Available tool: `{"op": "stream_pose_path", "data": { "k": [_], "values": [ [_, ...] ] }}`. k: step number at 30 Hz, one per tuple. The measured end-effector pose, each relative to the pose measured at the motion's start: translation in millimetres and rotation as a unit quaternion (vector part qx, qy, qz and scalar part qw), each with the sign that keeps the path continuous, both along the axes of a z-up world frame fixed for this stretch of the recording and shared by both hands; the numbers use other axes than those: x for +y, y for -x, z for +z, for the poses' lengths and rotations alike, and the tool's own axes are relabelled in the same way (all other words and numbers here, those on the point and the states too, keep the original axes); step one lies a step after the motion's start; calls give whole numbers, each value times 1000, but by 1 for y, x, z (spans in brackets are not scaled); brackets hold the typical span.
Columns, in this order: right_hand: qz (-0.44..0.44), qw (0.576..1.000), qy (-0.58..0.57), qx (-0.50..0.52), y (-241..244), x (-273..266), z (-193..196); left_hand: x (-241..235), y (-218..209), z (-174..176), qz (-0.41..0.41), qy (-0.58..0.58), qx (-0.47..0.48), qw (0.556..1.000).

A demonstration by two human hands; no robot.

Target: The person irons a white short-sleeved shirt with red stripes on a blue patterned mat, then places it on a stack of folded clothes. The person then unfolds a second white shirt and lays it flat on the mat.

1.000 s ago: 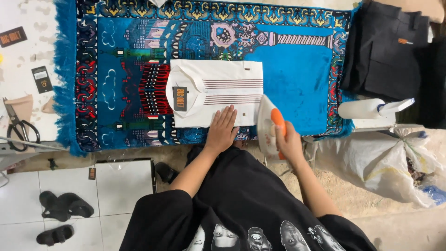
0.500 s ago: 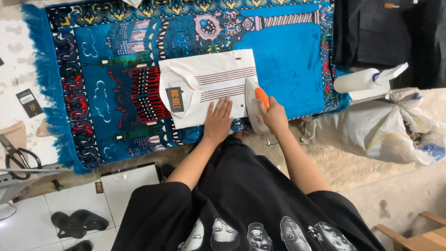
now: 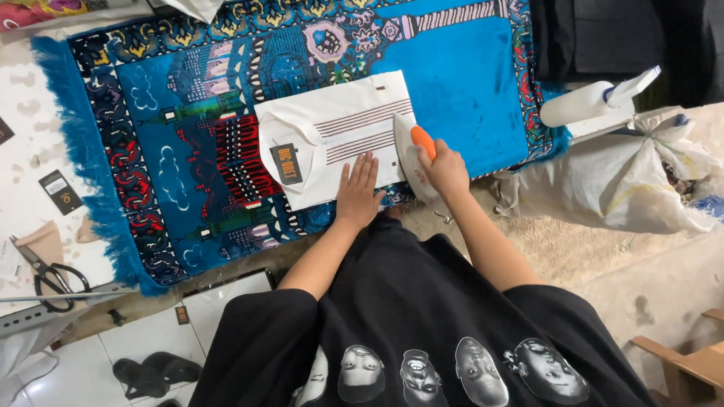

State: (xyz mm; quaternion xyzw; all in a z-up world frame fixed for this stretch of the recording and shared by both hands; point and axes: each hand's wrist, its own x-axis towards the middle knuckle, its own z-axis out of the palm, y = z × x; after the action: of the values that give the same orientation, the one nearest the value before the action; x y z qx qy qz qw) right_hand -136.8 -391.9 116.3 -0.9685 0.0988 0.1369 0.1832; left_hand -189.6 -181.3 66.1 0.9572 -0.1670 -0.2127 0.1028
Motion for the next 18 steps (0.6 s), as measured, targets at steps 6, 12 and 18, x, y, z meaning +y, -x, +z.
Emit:
{"op": "stream_pose_path", "data": {
  "k": [6,12,18],
  "values": [
    [-65,997,23,-21,7,-12,-7,4,-1,1,-15,-2,27,1000],
    [-104,993,51,5,16,-44,-20,7,2,-18,7,76,-18,997],
    [-167,986,10,-1,51,-65,-21,59,18,-11,36,149,-86,984]
  ]
}}
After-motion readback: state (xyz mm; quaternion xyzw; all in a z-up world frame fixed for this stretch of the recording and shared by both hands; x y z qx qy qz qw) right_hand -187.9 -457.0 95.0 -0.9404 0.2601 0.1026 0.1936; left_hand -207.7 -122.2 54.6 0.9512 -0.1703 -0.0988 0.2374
